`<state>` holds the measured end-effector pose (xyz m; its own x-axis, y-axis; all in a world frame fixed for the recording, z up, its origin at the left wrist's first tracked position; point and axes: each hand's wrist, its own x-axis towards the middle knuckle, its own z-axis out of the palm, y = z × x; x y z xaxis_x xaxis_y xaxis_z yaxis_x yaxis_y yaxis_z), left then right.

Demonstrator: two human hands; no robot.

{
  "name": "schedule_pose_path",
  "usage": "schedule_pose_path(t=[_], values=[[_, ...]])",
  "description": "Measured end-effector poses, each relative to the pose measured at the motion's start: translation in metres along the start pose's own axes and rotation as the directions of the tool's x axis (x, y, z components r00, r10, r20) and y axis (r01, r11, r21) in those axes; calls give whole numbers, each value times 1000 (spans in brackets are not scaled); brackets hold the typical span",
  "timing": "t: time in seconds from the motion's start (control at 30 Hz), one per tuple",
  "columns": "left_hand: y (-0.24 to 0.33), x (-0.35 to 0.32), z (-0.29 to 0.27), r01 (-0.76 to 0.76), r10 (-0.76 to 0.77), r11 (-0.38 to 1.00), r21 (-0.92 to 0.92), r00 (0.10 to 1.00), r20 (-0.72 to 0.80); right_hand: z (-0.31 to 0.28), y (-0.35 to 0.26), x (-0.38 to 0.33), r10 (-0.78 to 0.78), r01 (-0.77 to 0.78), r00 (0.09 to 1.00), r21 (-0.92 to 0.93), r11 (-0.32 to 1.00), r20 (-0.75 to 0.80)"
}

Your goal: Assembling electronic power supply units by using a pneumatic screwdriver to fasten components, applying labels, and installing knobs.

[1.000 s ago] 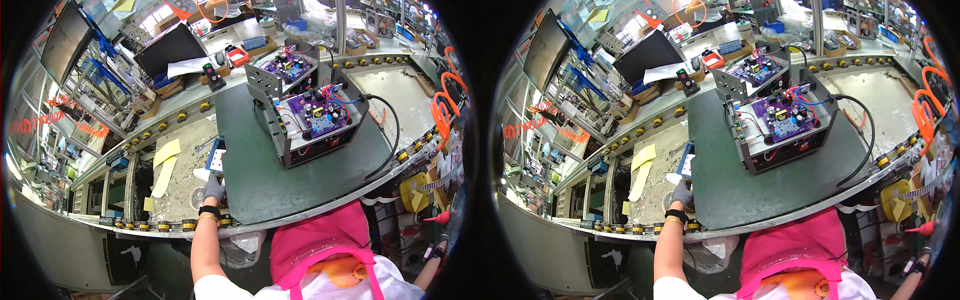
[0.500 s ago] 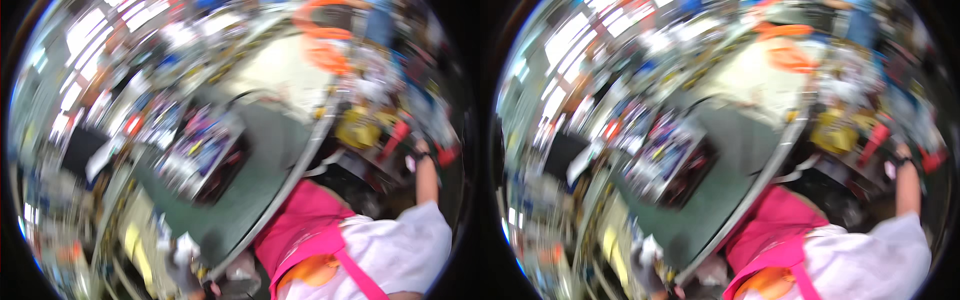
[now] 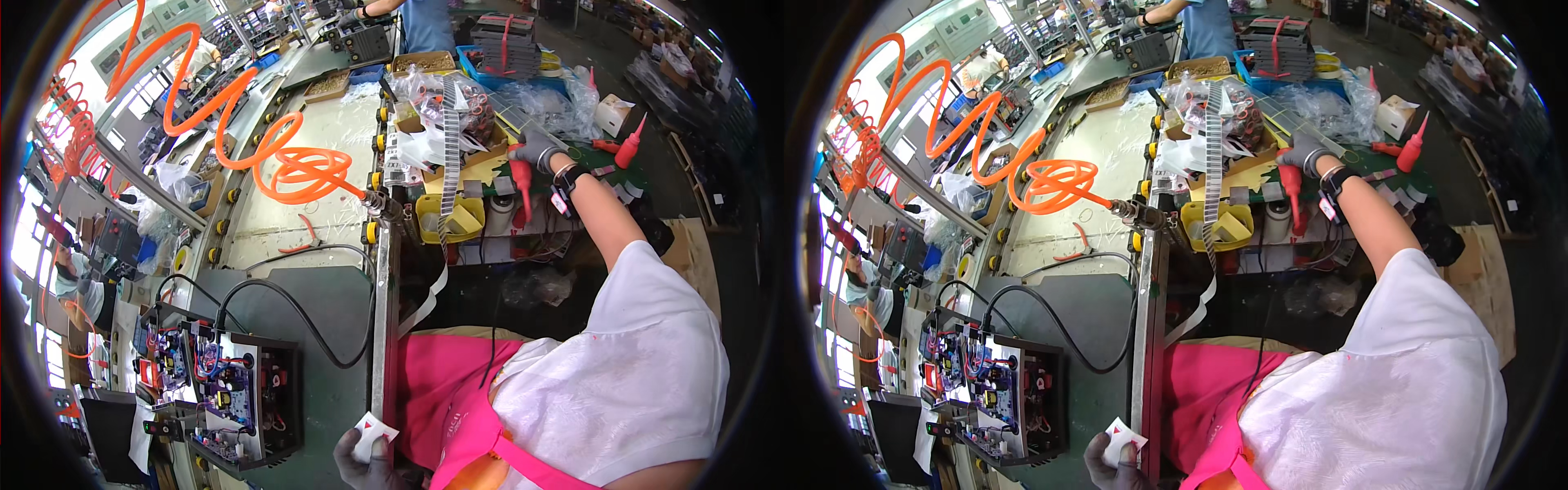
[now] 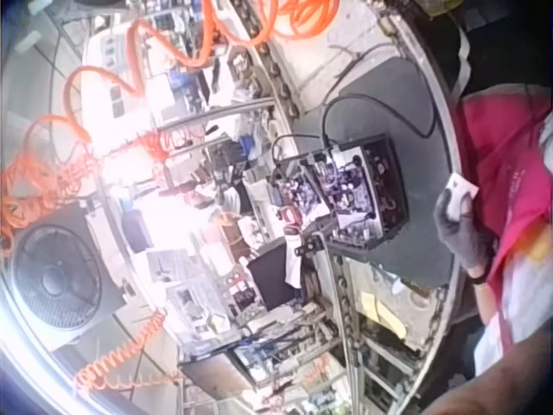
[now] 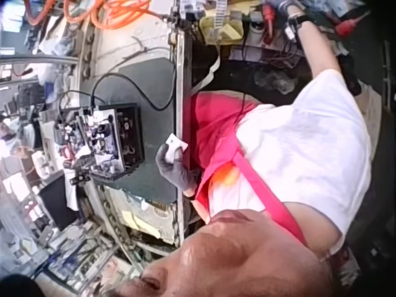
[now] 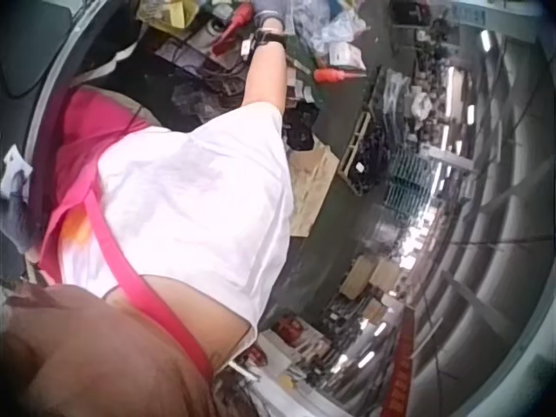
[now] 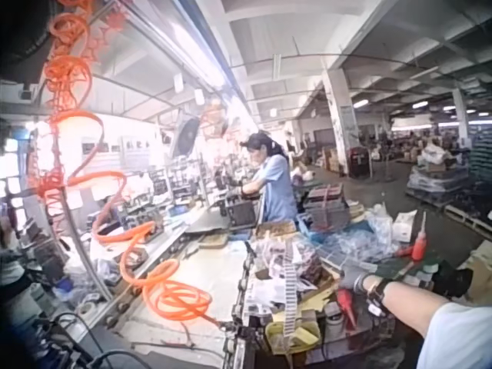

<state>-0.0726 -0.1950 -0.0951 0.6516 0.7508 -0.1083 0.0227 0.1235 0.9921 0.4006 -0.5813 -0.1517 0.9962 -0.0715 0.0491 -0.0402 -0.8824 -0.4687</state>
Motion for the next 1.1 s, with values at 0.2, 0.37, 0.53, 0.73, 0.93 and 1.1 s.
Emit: schedule_pose_path(t=[0.2,0.37,0.53,0.73,0.93,1.1], values=[[-7,6,22,0,0,1000,-1,997,-84,4,-15,-11,-71,52,995,-267,962,-64],[-8,16,25,-156,171,964,217,984,-49,-3,-139,-124,-604,705,709,408,580,-365],[-7,14,29,-199,211,965,170,976,-54,45,-264,-251,-985,770,54,634,-64,-165],[-2,0,2,-210,304,875,437,940,-155,82,-315,-300,-958,677,-267,687,-264,-105],[3,-5,-18,-233,330,849,474,935,-131,96,-340,-301,-942,315,-332,947,-60,51],[2,0,-33,-182,264,893,412,952,-152,90,-360,-308,-877,489,-477,809,-326,-65]])
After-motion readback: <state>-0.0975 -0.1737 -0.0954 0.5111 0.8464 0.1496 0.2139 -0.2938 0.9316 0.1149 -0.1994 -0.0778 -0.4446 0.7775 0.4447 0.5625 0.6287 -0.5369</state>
